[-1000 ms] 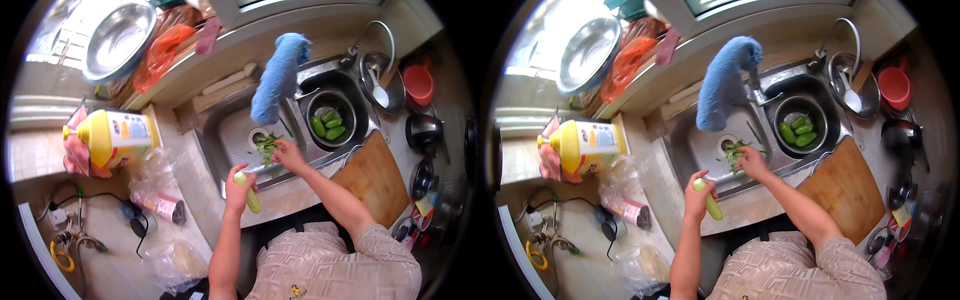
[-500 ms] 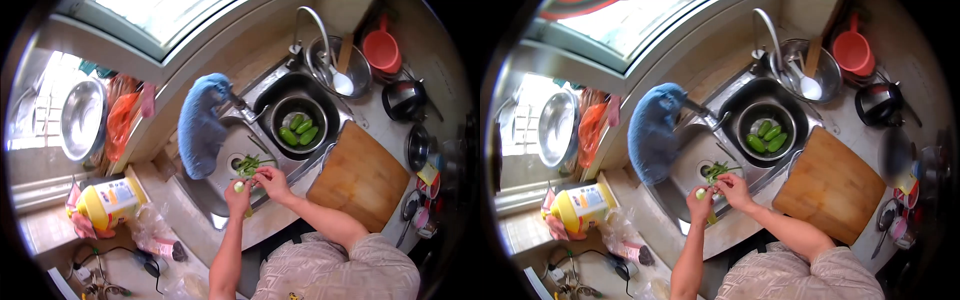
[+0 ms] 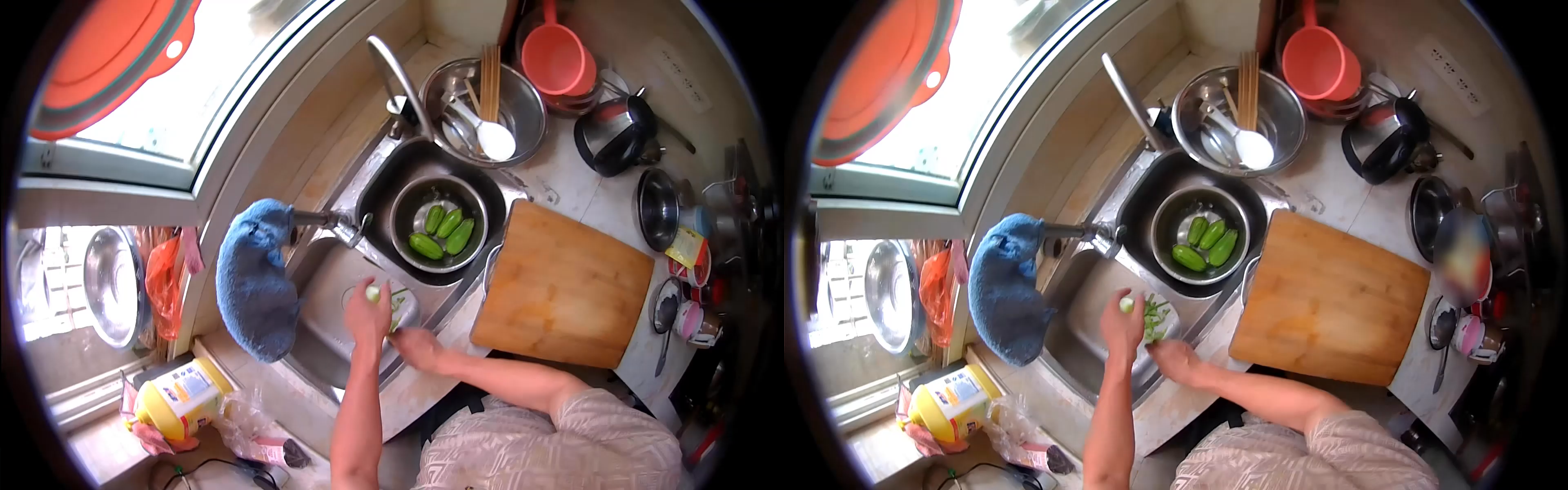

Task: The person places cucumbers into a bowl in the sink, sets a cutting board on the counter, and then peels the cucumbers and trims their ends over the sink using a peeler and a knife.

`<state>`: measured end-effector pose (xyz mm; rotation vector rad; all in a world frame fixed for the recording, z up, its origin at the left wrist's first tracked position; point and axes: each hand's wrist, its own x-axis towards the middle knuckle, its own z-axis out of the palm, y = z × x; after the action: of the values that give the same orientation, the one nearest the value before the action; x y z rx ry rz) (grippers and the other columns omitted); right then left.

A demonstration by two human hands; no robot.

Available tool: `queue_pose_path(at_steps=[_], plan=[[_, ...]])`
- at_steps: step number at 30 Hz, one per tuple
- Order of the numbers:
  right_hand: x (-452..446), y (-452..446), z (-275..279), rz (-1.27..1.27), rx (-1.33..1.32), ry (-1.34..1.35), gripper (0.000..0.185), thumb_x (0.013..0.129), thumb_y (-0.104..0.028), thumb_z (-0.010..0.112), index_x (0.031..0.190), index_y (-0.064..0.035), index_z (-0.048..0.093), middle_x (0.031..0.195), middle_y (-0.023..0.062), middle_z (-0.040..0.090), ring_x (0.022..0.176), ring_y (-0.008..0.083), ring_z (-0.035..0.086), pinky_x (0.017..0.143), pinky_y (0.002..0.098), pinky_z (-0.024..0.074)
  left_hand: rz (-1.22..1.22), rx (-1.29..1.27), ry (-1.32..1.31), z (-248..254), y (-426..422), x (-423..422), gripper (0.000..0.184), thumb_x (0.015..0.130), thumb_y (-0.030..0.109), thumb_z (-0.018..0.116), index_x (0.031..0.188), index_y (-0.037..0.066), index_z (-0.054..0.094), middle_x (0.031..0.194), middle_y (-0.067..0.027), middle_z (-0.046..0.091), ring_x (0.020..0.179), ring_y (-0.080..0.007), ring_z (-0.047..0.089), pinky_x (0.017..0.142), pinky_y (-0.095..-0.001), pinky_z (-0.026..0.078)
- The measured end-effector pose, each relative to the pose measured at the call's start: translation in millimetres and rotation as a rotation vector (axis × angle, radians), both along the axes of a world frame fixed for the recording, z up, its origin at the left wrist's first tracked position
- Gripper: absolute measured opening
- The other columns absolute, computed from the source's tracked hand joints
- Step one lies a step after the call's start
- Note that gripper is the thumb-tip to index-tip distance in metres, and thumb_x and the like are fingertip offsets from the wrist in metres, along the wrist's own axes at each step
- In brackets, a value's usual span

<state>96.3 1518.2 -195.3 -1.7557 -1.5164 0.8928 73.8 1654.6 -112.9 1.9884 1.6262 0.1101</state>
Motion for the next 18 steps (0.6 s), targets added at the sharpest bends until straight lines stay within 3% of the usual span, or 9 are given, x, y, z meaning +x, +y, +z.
queue_pose_path(at_steps=[3,5,9,11,13,14,16,17,18], plan=[[-6,-12,-1,0.081,-0.059,0.024,0.015,0.085,-0.007,0.049,0.098,-0.0037,0.056,0.086,0.0167,0.063,0.080,0.0351,0.064,0.067,0.0458,0.0514,-0.133,-0.180,-0.156,-10,24,63,0.047,0.082,0.039,0.066,0.114,0.006,0.064,0.101,-0.0228,0.068,0.099,-0.0404,0.063,0.087,-0.0441,0.049],[-5,-14,-1,0.095,-0.062,0.061,0.018,0.086,-0.008,0.048,0.102,-0.0022,0.056,0.088,0.0165,0.062,0.084,0.0343,0.064,0.070,0.0452,0.0519,-0.115,-0.260,-0.252,-60,42,94,0.053,0.082,0.039,0.066,0.119,0.001,0.061,0.110,-0.0237,0.065,0.107,-0.0404,0.061,0.094,-0.0424,0.046],[10,-10,-3,0.039,-0.066,0.160,0.020,0.089,-0.013,0.050,0.106,-0.0056,0.056,0.089,0.0143,0.062,0.081,0.0342,0.064,0.068,0.0450,0.0524,-0.227,0.049,-0.456,-82,62,158,0.038,0.087,0.022,0.057,0.117,0.000,0.061,0.109,-0.0251,0.064,0.104,-0.0421,0.059,0.092,-0.0445,0.045],[-3,-23,-13,0.009,0.029,0.189,0.019,0.090,-0.016,0.051,0.107,-0.0085,0.057,0.090,0.0135,0.062,0.079,0.0341,0.064,0.067,0.0455,0.0523,-0.293,0.071,-0.333,-106,49,162,0.029,0.090,0.022,0.053,0.109,0.003,0.065,0.099,-0.0208,0.065,0.096,-0.0424,0.060,0.085,-0.0479,0.046],[-14,-29,-28,-0.157,0.284,0.357,0.020,0.090,-0.020,0.054,0.107,-0.0128,0.060,0.090,0.0115,0.065,0.078,0.0327,0.065,0.066,0.0446,0.0530,-0.355,0.082,-0.066,-150,35,155,0.040,0.093,0.033,0.050,0.124,0.009,0.058,0.113,-0.0183,0.063,0.099,-0.0402,0.061,0.085,-0.0486,0.049],[-14,-31,-27,-0.152,0.241,0.478,0.019,0.090,-0.023,0.054,0.104,-0.0122,0.061,0.090,0.0117,0.066,0.080,0.0315,0.065,0.069,0.0433,0.0527,-0.451,0.007,0.118,-154,29,158,0.053,0.093,0.043,0.046,0.136,0.012,0.047,0.127,-0.0148,0.058,0.099,-0.0359,0.063,0.086,-0.0478,0.050],[-10,-34,-28,-0.162,0.151,0.717,0.020,0.091,-0.027,0.053,0.097,-0.0110,0.063,0.090,0.0123,0.067,0.086,0.0290,0.066,0.075,0.0407,0.0522,-0.559,-0.117,0.108,-180,33,165,0.056,0.089,0.042,0.054,0.133,0.008,0.050,0.120,-0.0178,0.061,0.099,-0.0368,0.064,0.086,-0.0473,0.050],[13,-46,-24,-0.245,0.250,0.013,0.023,0.091,-0.023,0.056,0.110,-0.0113,0.061,0.083,0.0118,0.066,0.071,0.0238,0.064,0.063,0.0381,0.0524,-0.565,-0.217,0.034,-198,43,163,0.058,0.087,0.042,0.058,0.132,0.005,0.052,0.116,-0.0193,0.063,0.098,-0.0373,0.064,0.087,-0.0470,0.050],[-2,-42,-54,-0.084,-0.065,0.341,0.019,0.091,-0.025,0.053,0.097,-0.0105,0.063,0.081,0.0122,0.065,0.069,0.0293,0.063,0.061,0.0424,0.0517,-0.535,-0.331,-0.069,-220,62,158,0.060,0.085,0.041,0.062,0.130,0.003,0.053,0.112,-0.0208,0.064,0.098,-0.0378,0.065,0.087,-0.0468,0.049]])
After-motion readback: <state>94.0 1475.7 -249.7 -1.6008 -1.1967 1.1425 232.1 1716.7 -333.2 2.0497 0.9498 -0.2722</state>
